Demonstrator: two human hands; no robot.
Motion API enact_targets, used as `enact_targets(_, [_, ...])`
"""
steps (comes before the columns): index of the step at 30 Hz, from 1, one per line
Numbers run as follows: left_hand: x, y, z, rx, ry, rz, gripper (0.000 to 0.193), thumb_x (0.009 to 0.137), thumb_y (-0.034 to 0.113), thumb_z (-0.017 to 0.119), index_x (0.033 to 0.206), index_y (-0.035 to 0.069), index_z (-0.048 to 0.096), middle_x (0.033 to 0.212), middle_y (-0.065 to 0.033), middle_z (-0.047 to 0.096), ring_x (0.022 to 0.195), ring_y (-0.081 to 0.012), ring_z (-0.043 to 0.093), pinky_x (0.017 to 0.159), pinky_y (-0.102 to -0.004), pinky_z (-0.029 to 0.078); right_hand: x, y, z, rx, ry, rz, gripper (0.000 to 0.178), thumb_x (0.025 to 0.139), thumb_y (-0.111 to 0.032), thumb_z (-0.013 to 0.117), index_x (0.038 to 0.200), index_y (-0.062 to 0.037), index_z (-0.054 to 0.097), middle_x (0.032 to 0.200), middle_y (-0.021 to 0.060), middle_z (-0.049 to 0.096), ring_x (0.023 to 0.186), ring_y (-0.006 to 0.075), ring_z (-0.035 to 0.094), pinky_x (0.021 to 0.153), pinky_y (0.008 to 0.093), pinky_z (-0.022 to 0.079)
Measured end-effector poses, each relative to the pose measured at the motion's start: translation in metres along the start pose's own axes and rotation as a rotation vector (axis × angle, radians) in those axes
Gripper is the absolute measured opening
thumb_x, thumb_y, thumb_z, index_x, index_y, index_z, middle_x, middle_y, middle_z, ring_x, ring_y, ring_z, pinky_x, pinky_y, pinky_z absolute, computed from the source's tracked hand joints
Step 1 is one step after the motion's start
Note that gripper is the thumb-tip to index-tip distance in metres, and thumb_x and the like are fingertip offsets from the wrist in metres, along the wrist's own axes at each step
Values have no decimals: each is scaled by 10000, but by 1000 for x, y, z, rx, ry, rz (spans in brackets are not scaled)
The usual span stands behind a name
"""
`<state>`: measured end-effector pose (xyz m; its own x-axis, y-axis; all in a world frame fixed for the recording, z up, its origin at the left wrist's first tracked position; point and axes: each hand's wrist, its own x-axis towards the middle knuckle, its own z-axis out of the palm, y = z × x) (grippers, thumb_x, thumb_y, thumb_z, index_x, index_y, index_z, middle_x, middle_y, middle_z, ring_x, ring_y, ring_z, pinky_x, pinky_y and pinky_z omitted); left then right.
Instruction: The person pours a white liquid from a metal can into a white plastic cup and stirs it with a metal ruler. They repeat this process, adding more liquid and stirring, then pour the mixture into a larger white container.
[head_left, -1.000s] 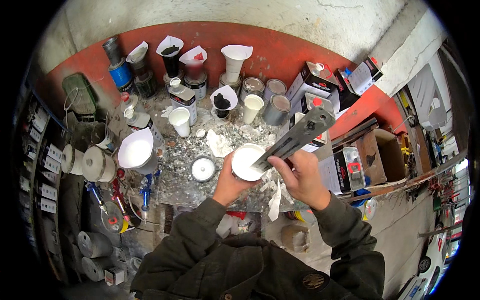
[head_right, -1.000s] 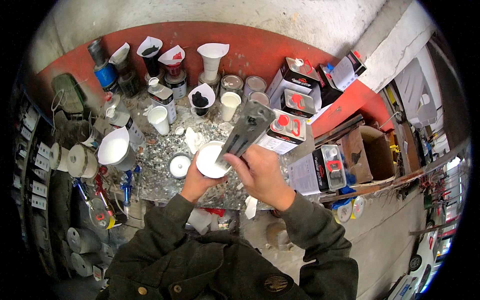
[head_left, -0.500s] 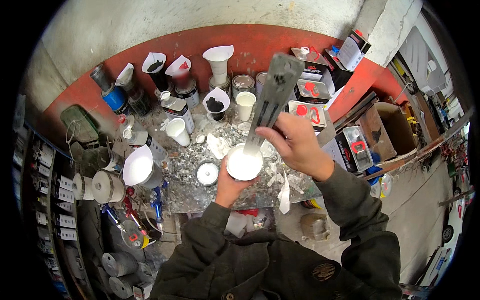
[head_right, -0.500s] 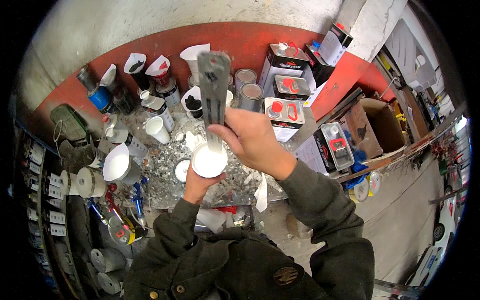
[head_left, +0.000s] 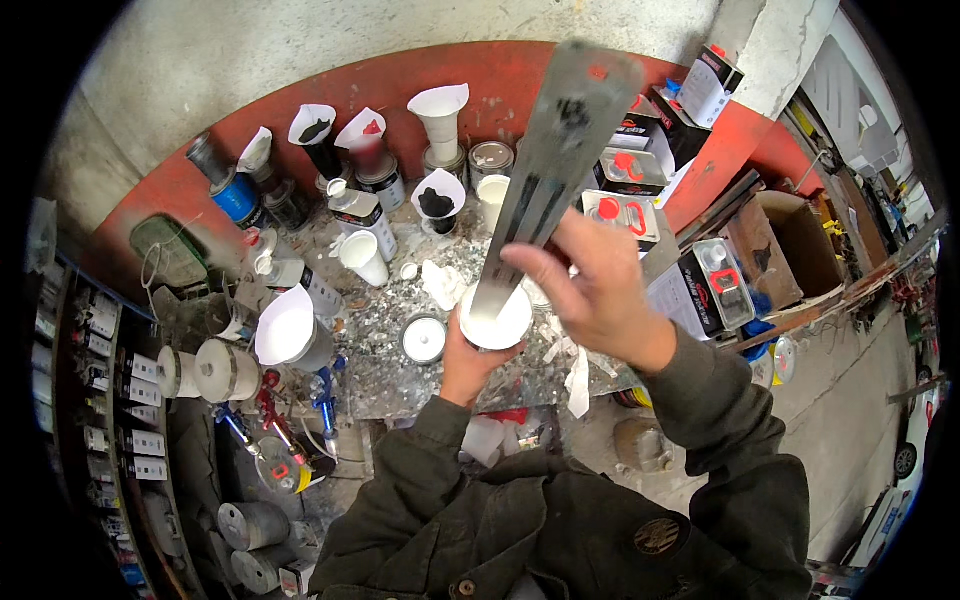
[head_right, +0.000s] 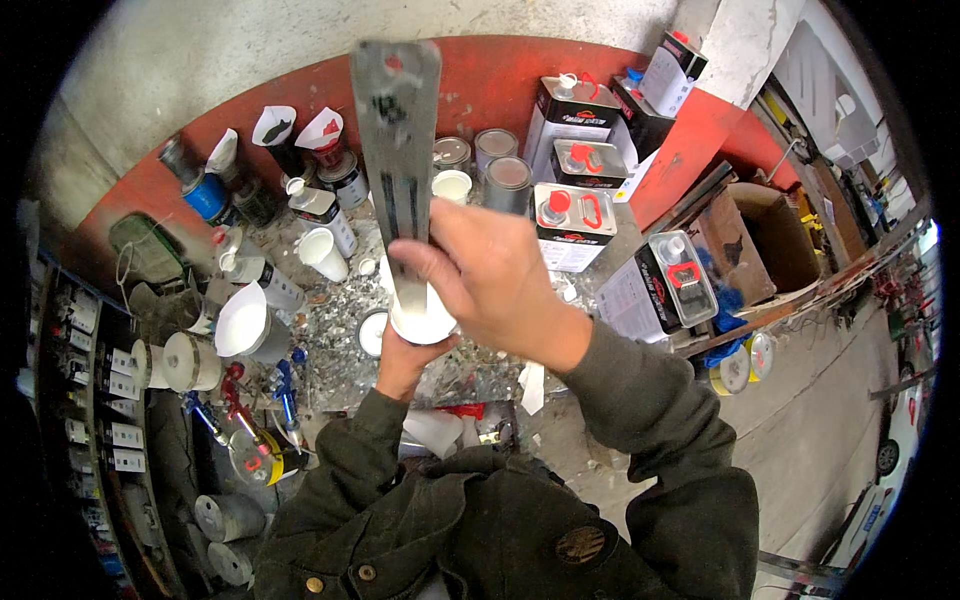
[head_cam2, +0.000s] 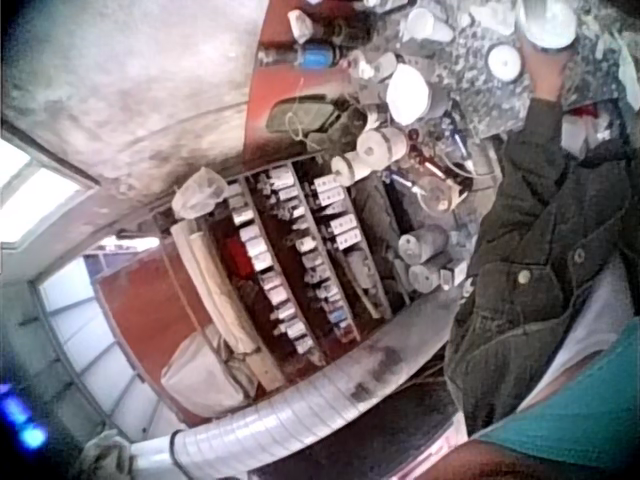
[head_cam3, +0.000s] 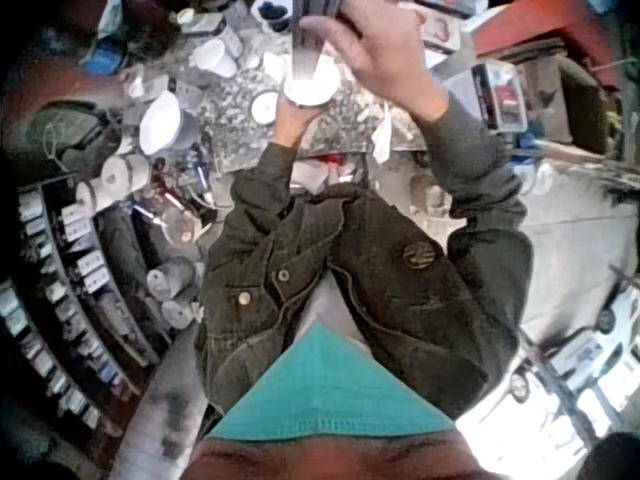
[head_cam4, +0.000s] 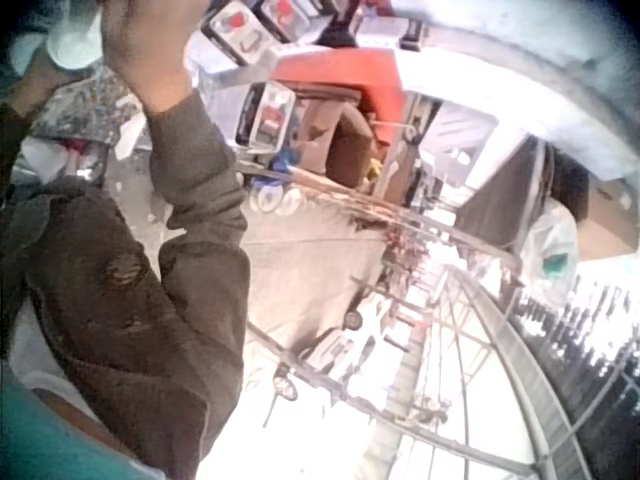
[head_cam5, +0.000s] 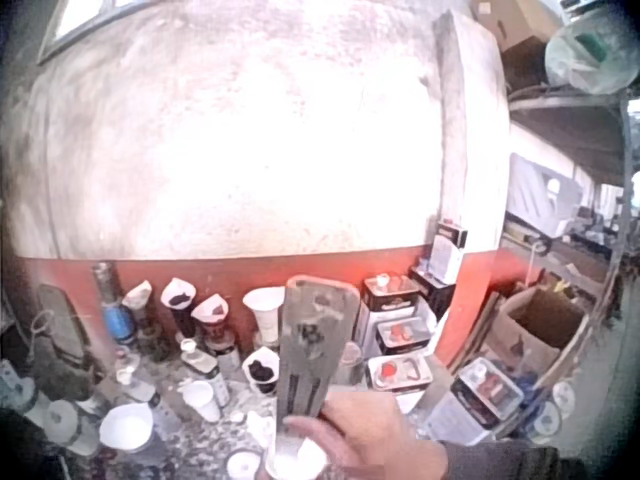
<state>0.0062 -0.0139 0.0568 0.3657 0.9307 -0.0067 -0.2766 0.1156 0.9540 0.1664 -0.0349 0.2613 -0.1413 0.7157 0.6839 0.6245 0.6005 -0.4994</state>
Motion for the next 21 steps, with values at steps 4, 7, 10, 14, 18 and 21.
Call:
enact_targets(4, [-2, 6, 1, 60, 19, -4, 924, 644, 34, 930, 1405, 31, 406, 1317, -90, 580, 1209, -204, 584, 1034, -356, 485, 12, 10, -7, -5, -27, -42, 152, 896, -143, 728, 978, -41, 652, 764, 163, 612, 691, 357, 624, 589, 425, 462])
enact_targets(7, [-2, 10, -2, 66, 19, 10, 918, 651, 38, 928, 1407, 28, 407, 1336, -100, 577, 1225, -205, 581, 1035, -363, 491, 0, 25, -1, -28, -94, -24, 165, 905, -164, 724, 965, -32, 645, 768, 171, 623, 694, 368, 632, 588, 438, 468])
enact_targets(10, [-2, 12, -3, 40, 30, 20, 919, 652, 39, 928, 1410, 29, 409, 1347, -104, 576, 1233, -208, 578, 1035, -364, 496, -22, 34, 9, -65, -162, 61, 189, 914, -187, 720, 939, -22, 632, 761, 178, 623, 686, 378, 634, 575, 445, 468])
enact_targets(14, [1, 11, -2, -17, 23, 14, 923, 649, 43, 931, 1413, 33, 413, 1353, -103, 567, 1240, -212, 572, 1046, -367, 489, -39, 20, 21, -8, -140, 82, 187, 923, -181, 710, 916, -17, 621, 738, 171, 619, 664, 379, 633, 567, 443, 472])
enact_targets(18, [1, 6, -1, 34, 48, 36, 923, 651, 50, 933, 1416, 34, 416, 1358, -98, 552, 1240, -212, 566, 1053, -370, 479, -29, 0, 21, 60, -98, 89, 176, 911, -154, 714, 932, -5, 623, 731, 172, 608, 655, 373, 626, 568, 437, 470])
enact_targets(21, [-1, 4, -3, 59, 49, 51, 936, 646, 62, 938, 1422, 34, 417, 1353, -95, 550, 1229, -212, 568, 1048, -367, 475, -4, -8, 11, 14, -26, 10, 170, 885, -126, 737, 949, -8, 633, 730, 166, 605, 638, 360, 616, 563, 429, 460])
